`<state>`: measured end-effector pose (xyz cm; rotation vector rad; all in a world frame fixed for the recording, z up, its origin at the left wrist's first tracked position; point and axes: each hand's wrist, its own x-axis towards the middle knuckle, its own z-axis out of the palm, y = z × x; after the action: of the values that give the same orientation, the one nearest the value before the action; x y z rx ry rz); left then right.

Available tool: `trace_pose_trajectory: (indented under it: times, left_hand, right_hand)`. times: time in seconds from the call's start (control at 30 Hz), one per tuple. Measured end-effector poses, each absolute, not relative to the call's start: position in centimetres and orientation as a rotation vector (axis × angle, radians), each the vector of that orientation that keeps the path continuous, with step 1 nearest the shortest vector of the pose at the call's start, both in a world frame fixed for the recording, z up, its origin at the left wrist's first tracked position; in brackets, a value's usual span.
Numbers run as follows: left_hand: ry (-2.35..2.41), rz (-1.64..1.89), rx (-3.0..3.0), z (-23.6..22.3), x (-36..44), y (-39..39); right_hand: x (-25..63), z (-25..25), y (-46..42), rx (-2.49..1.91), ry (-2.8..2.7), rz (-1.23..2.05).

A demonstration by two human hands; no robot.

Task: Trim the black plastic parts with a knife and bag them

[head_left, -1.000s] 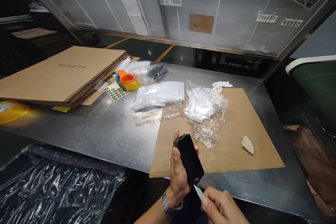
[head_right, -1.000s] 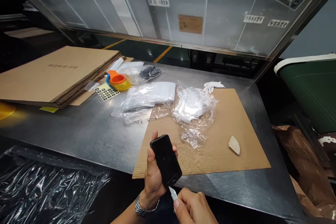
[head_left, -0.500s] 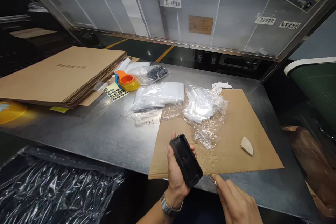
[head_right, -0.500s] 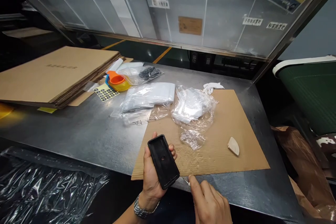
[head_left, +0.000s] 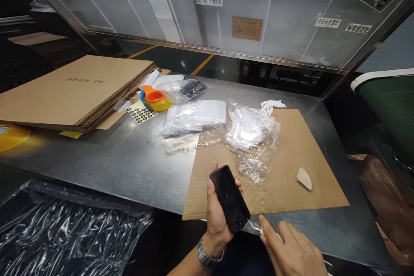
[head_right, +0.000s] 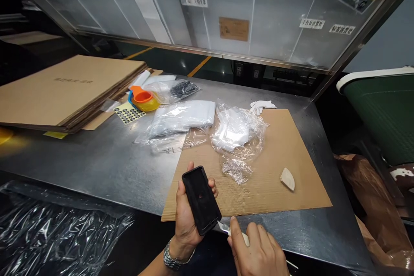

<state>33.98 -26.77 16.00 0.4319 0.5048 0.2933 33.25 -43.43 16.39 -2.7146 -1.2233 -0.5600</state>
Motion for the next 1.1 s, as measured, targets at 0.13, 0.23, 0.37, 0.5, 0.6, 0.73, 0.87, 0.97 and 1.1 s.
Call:
trace_pose_trajectory:
  times: [0.13,0.23,0.37,0.5,0.6,0.73,0.87,0.97,1.1]
  left_hand:
    - [0.527,0.281,0.435,15.88,33.98,-26.81]
    - [0.533,0.275,0.436,15.91,33.94,-26.83]
    - [0.529,0.282,0.449,16.08,33.93,-26.83]
    - [0.511,0.294,0.46,16.24,34.02,-26.89]
    - [0.507,0.297,0.468,16.28,34.06,-26.95]
    - [0.508,0.301,0.49,16.27,34.03,-27.02]
    - [0.523,0.301,0.501,16.26,33.97,-27.1]
    - [0.539,0.288,0.499,16.22,33.93,-27.14]
    - [0.54,0.288,0.501,16.1,33.92,-27.13]
  right_hand:
    - [33.33,16.47,-43.52,-2.735,-1.266,-0.479]
    - [33.41,16.42,-43.68,-2.717,-1.304,-0.412]
    - [33.45,16.29,-43.84,-2.705,-1.315,-0.387]
    - [33.38,16.32,-43.83,-2.712,-1.305,-0.378]
    - [33.35,16.33,-43.83,-2.707,-1.303,-0.371]
    - [33.43,16.1,-43.93,-2.697,-1.296,-0.37]
    - [33.5,16.0,-43.99,-2.694,-1.312,-0.355]
    - [33.47,16.09,-43.96,-2.7,-1.317,-0.368]
    - [33.44,16.11,-43.91,-2.717,-1.308,-0.39]
